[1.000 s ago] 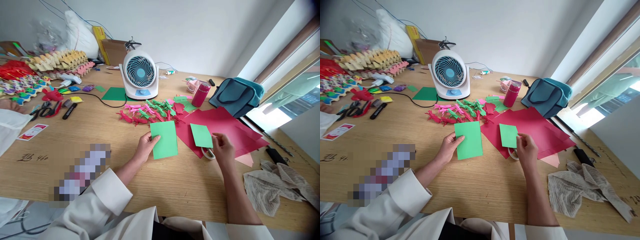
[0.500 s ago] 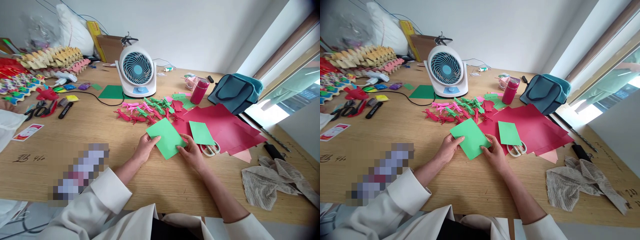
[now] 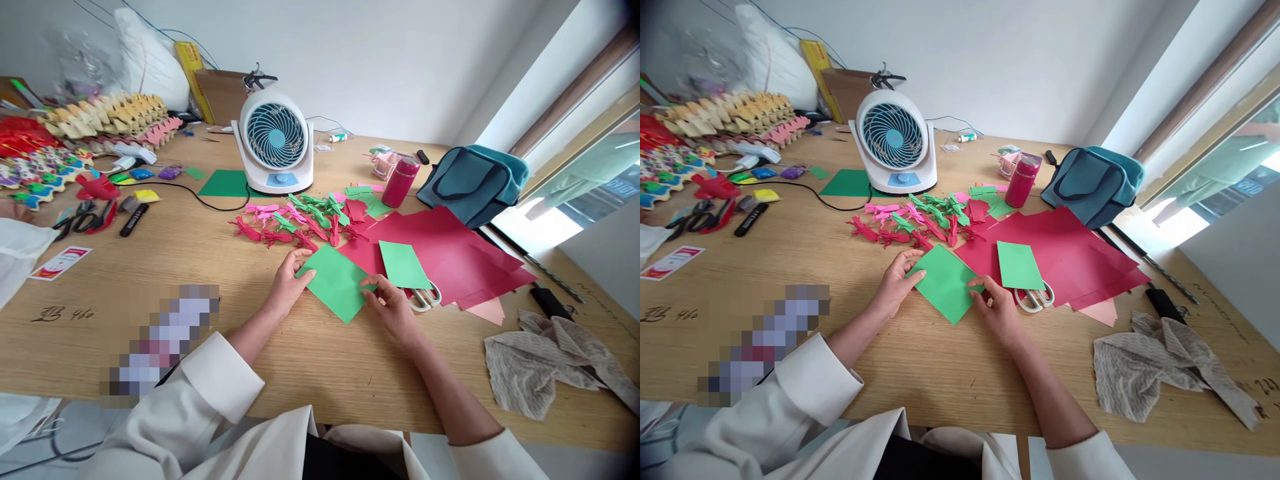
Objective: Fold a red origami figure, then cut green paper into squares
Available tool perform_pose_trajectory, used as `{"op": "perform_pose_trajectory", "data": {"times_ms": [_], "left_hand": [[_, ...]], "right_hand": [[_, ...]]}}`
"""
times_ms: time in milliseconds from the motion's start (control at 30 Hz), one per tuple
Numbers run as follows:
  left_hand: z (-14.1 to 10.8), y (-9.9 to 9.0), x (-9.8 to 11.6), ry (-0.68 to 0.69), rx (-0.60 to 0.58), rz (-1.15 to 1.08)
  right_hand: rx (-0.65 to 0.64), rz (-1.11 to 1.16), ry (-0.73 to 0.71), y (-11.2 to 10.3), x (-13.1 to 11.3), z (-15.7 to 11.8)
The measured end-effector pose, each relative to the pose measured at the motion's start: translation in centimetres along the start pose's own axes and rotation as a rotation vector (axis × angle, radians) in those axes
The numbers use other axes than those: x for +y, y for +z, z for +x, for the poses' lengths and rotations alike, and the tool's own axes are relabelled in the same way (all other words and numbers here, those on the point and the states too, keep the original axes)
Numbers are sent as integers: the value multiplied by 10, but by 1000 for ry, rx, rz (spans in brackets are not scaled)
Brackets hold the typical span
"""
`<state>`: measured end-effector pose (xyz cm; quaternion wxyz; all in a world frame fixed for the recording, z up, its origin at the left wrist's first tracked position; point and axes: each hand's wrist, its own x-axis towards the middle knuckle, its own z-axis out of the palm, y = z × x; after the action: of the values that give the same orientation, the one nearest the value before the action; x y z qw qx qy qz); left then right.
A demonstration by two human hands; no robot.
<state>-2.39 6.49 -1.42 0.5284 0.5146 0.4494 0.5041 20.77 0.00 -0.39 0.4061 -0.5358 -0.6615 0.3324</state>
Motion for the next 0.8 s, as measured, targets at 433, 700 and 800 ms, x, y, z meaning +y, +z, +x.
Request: {"op": "perform_pose_trajectory", "data": {"times_ms": [433,700,800], "left_hand": [[-4,1,8,-162,-4,-92],[-7,3,11,-201,-202,-195],[-7,3,13,-135,-261,-171]], "right_hand": [[-109,130,-97,-7,5,-3],[-90,136,-154,-11,10,1],[-108,162,-168,-13,8,2]]}}
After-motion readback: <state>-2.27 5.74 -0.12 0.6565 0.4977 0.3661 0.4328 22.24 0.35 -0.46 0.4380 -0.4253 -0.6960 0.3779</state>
